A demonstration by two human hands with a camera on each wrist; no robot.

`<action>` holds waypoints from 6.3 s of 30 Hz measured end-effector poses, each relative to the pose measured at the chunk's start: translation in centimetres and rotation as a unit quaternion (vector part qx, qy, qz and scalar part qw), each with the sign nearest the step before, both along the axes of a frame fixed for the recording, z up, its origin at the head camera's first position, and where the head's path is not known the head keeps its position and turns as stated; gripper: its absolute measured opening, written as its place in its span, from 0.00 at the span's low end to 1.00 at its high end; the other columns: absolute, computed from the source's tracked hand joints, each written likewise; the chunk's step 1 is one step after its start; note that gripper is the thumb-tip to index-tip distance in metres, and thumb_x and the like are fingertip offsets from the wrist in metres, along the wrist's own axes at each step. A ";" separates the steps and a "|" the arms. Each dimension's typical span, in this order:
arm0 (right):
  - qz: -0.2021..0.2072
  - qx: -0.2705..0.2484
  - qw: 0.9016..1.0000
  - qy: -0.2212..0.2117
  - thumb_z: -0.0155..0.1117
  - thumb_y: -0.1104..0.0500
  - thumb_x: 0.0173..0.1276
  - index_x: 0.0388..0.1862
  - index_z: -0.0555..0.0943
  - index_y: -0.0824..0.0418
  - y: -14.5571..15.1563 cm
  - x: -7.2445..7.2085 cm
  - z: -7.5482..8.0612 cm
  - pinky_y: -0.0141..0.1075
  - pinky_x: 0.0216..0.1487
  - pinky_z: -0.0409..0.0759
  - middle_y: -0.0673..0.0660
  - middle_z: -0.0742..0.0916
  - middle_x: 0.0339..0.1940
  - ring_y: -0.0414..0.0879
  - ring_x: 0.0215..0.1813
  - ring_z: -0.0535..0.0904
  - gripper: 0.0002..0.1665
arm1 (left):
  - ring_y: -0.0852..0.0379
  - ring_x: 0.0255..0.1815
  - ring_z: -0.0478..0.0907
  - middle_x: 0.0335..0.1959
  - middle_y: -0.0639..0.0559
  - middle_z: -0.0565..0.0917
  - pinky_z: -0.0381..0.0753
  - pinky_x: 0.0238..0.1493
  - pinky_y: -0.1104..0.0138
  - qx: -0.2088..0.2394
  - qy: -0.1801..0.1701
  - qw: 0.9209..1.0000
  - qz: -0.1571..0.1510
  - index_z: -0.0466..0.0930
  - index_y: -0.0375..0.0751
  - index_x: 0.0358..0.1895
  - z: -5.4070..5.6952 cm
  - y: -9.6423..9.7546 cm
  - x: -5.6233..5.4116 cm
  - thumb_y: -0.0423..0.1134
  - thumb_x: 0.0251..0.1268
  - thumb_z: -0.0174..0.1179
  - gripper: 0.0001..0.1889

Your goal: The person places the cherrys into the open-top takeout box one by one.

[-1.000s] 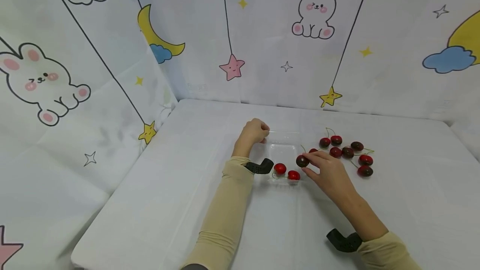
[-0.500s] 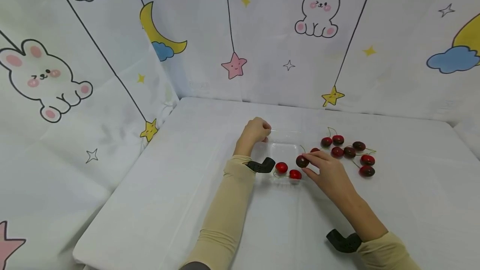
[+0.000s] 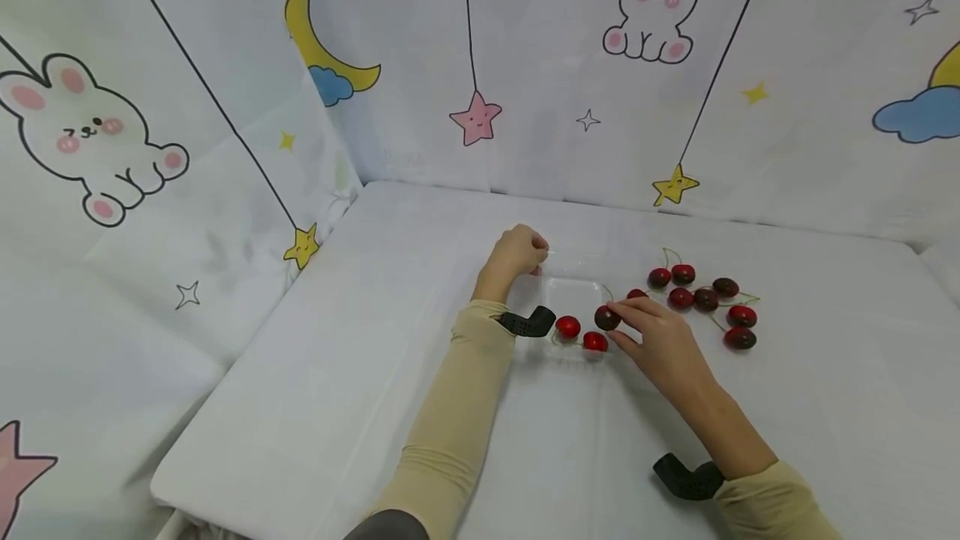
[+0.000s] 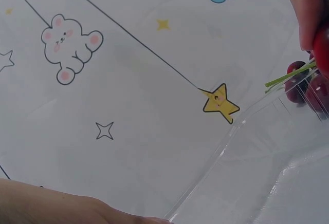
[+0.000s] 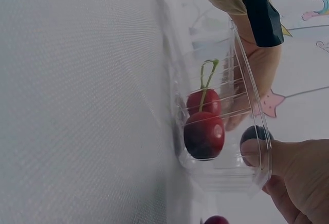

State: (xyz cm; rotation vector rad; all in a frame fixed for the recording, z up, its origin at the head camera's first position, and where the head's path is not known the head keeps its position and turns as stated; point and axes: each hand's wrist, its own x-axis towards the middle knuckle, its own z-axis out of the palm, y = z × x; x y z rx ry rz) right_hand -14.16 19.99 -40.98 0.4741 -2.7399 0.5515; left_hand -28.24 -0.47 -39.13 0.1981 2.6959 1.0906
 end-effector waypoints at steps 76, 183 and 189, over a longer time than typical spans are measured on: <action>0.002 0.117 0.990 -0.074 0.70 0.67 0.56 0.56 0.80 0.65 -2.2 0.0 0.9 0.45 0.47 0.81 0.62 0.83 0.47 0.55 0.47 0.82 0.26 | 0.64 0.23 0.79 0.41 0.46 0.86 0.73 0.31 0.70 -0.012 -0.003 1.000 0.001 0.81 0.40 0.52 0.1 0.4 -0.2 0.38 0.70 0.54 0.13; -0.099 0.108 0.959 -0.242 0.71 0.52 0.57 0.49 0.82 0.68 14.2 -1.1 2.0 0.36 0.30 0.69 0.57 0.82 0.29 0.48 0.33 0.73 0.26 | 0.58 0.31 0.82 0.43 0.45 0.85 0.78 0.37 0.66 -0.060 0.007 0.998 -0.036 0.80 0.37 0.52 0.9 -0.3 0.3 0.37 0.68 0.53 0.14; -0.090 0.120 0.959 -0.242 0.71 0.53 0.56 0.49 0.82 0.69 14.2 -1.3 1.4 0.37 0.30 0.69 0.57 0.83 0.29 0.50 0.33 0.74 0.26 | 0.59 0.29 0.80 0.43 0.45 0.84 0.77 0.36 0.67 -0.061 0.006 0.998 -0.034 0.80 0.37 0.52 0.6 -0.5 0.3 0.36 0.68 0.53 0.14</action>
